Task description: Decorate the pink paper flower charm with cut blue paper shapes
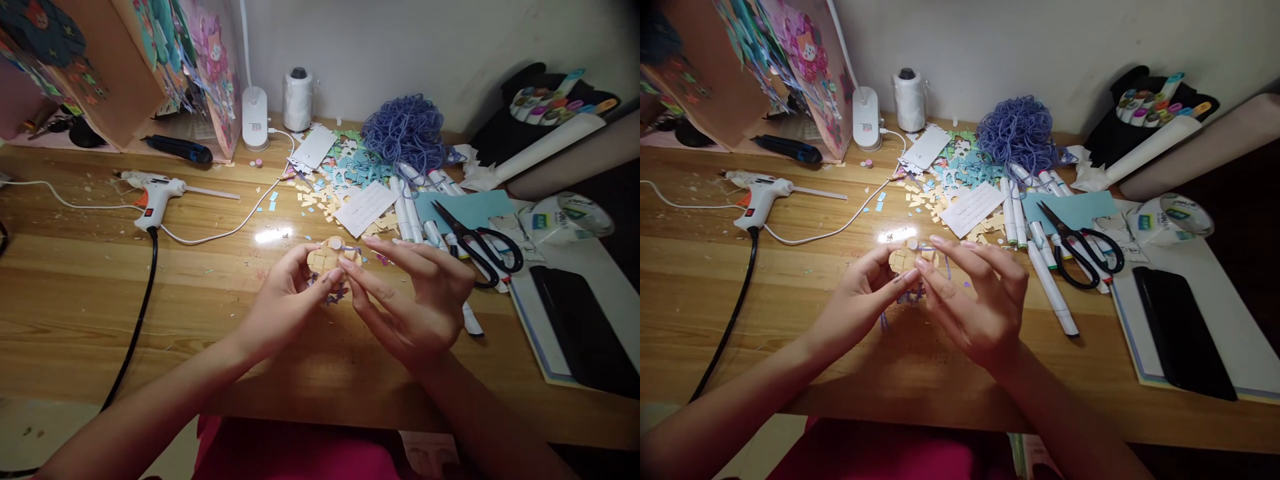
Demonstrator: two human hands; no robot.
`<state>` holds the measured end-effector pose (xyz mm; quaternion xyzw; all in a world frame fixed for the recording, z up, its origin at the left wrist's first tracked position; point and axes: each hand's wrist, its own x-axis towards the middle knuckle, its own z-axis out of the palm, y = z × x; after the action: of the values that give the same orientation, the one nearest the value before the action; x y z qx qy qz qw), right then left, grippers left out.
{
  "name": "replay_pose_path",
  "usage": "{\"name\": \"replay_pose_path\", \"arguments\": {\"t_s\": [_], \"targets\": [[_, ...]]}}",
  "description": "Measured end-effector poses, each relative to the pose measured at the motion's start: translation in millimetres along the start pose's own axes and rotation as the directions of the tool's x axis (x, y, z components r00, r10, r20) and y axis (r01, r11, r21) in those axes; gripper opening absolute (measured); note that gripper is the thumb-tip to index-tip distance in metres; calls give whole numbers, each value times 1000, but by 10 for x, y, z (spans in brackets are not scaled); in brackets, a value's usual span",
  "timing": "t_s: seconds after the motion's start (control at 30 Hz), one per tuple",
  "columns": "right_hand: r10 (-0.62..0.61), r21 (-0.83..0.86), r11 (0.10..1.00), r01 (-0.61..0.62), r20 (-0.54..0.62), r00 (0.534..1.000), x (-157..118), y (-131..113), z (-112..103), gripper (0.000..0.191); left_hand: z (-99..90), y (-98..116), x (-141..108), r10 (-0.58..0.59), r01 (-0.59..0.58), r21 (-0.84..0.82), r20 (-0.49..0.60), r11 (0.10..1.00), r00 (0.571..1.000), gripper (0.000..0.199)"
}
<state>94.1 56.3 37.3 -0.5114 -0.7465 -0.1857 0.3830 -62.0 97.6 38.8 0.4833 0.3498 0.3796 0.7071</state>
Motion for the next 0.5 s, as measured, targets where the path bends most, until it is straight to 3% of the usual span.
{"name": "replay_pose_path", "arguments": {"t_s": [0.17, 0.43, 0.5], "targets": [[36, 64, 997, -36, -4, 999, -4, 35, 12, 26, -2, 13, 9, -15, 15, 16, 7, 1000, 1000, 26], [-89, 26, 996, 89, 14, 996, -15, 75, 2, 30, -11, 19, 17, -50, 50, -26, -14, 998, 999, 20], [-65, 68, 996, 64, 9, 998, -18, 74, 10, 32, -15, 22, 15, -49, 49, -19, -16, 999, 999, 18]]}}
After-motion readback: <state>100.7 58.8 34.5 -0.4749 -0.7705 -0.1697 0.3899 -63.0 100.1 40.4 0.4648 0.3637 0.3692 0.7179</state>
